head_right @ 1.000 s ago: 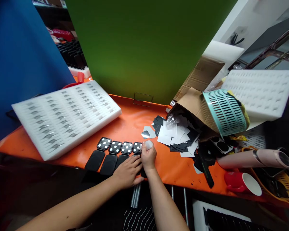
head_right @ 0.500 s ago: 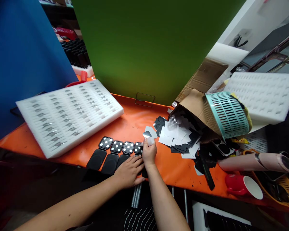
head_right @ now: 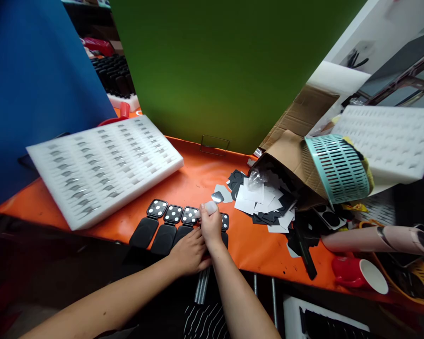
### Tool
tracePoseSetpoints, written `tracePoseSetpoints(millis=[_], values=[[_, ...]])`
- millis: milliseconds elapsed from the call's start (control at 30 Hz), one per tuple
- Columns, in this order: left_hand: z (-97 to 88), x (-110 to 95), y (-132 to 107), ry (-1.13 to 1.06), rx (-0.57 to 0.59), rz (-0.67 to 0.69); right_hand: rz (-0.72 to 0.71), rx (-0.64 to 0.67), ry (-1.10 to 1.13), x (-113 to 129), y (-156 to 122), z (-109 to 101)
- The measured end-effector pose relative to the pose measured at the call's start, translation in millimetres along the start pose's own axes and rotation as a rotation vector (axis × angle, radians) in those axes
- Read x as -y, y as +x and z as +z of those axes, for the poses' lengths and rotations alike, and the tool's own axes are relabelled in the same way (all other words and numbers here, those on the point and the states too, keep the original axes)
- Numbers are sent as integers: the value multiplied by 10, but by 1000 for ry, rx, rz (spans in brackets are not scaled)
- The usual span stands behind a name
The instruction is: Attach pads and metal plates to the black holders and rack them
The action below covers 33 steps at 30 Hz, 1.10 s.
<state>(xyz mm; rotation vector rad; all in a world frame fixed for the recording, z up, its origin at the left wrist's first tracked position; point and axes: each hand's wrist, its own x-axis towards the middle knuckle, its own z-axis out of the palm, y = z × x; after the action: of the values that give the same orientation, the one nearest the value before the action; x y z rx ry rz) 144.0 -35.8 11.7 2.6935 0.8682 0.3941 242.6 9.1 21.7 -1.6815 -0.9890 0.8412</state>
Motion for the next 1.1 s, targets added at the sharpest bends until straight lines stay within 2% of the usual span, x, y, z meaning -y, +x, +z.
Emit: tracePoseSetpoints(millis=[267, 467, 700, 900, 1100], values=[[23, 8, -25, 18, -37, 32, -66, 72, -94, -6, 22, 113], [20, 16, -24, 8, -42, 36, -69, -6, -105, 3, -1, 86], [-1, 13, -29, -12, -33, 18, -71, -9, -25, 43, 59, 127], [13, 11, -23, 7, -50, 44, -112, -8, -73, 26, 129, 253], [41, 18, -25, -2, -38, 30, -128, 5, -67, 29, 145, 242]])
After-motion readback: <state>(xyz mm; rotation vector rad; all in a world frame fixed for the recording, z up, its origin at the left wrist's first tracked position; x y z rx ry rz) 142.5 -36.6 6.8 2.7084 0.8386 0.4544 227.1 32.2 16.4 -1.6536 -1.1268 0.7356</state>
